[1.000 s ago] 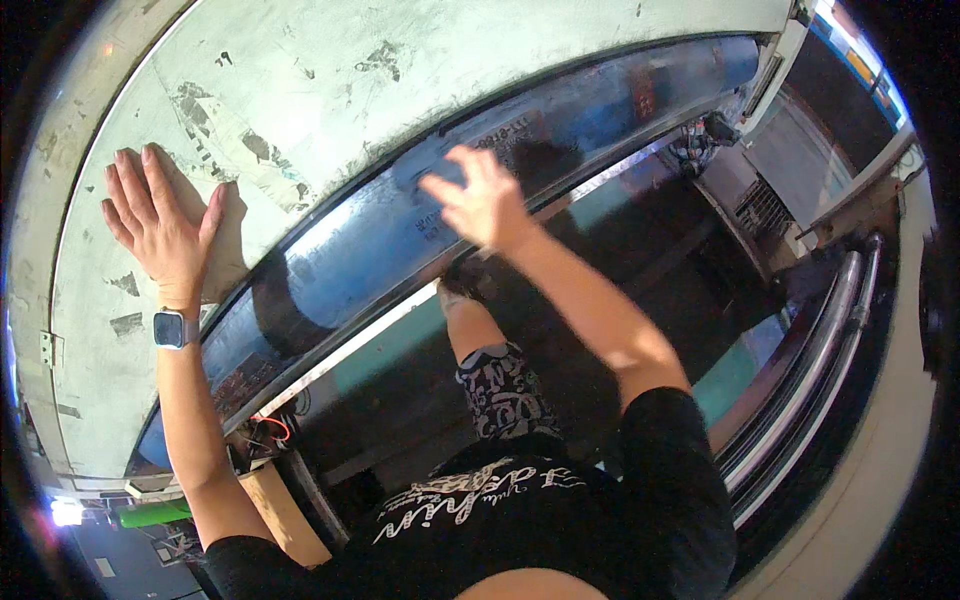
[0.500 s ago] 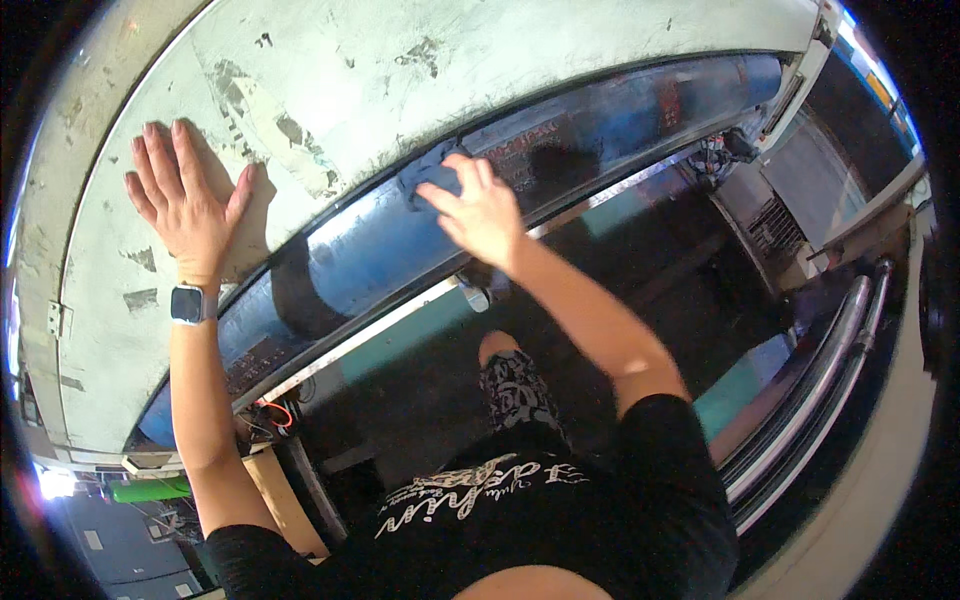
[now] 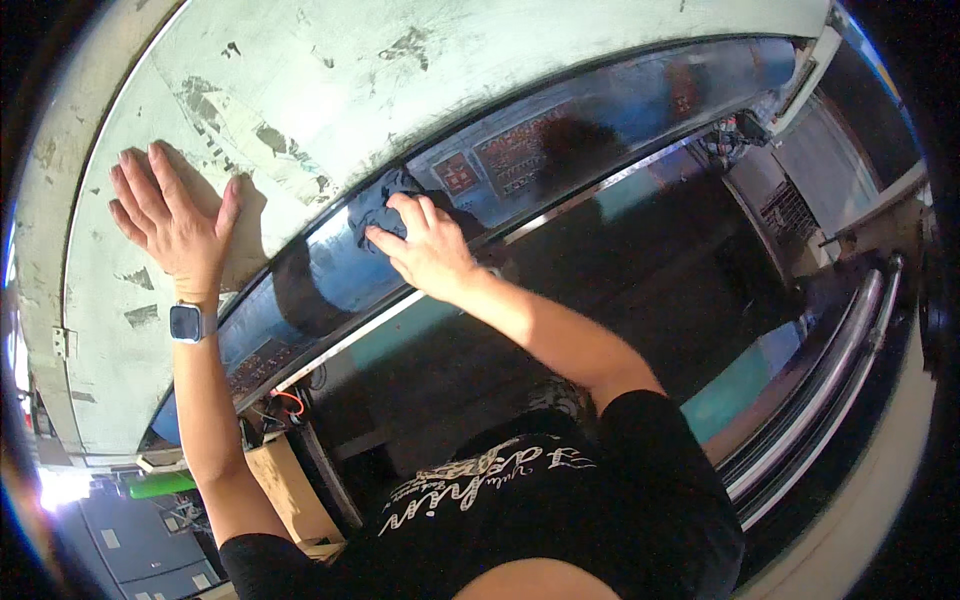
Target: The person wipes a large, curved, reflective surface with a blue cloth. They use both hands to rub the surface in circular and linear motions, occasionally adjusting the cloth's position. The task involves cleaning or polishing the surface, which appears to be part of a larger machine or vehicle.
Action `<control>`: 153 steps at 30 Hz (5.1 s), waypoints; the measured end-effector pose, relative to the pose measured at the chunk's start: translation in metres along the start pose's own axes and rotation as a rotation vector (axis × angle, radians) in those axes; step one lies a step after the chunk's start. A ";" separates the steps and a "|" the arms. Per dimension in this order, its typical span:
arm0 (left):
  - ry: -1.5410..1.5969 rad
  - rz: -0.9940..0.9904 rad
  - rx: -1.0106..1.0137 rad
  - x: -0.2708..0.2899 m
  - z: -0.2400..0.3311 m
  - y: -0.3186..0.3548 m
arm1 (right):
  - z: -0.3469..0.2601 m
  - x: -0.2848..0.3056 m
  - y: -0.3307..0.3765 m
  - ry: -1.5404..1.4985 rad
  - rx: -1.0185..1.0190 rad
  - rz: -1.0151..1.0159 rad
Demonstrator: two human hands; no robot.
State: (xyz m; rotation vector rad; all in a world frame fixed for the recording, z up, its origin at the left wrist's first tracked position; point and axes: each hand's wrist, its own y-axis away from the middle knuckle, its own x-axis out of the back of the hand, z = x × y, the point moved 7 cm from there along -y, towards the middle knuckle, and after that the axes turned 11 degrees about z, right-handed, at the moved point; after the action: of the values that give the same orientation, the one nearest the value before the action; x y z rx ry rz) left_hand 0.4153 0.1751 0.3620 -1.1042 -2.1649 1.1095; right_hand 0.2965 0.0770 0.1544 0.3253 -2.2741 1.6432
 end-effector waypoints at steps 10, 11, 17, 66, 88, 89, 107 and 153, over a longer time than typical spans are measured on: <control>0.012 -0.031 0.017 -0.002 -0.001 0.003 | 0.178 0.133 -0.017 0.483 -0.375 0.372; 0.003 -0.034 0.013 0.001 -0.002 -0.001 | 0.161 0.123 -0.016 0.465 -0.380 0.409; 0.030 -0.028 -0.016 -0.005 0.010 -0.003 | 0.020 0.015 0.011 -0.030 -0.115 0.072; -0.057 -0.014 -0.154 0.009 0.011 -0.003 | 0.082 0.027 0.084 -0.362 -0.612 0.316; -0.027 0.012 -0.099 0.000 0.018 0.002 | 0.171 0.116 0.060 0.227 -0.640 0.741; -0.039 0.004 -0.111 0.004 0.015 -0.003 | 0.150 0.098 0.063 0.155 -0.641 0.700; 0.016 -0.063 -0.066 -0.001 0.011 0.001 | 0.083 0.032 0.104 -0.094 -0.618 0.431; 0.804 0.026 2.209 0.146 0.108 0.270 | 0.051 0.052 0.128 -1.023 -1.198 -0.154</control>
State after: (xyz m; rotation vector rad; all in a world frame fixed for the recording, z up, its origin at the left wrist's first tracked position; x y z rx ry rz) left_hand 0.3774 0.3414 0.0846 -0.1980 0.2786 1.6023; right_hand 0.1955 0.0685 0.0470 1.0971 -3.2563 -0.3049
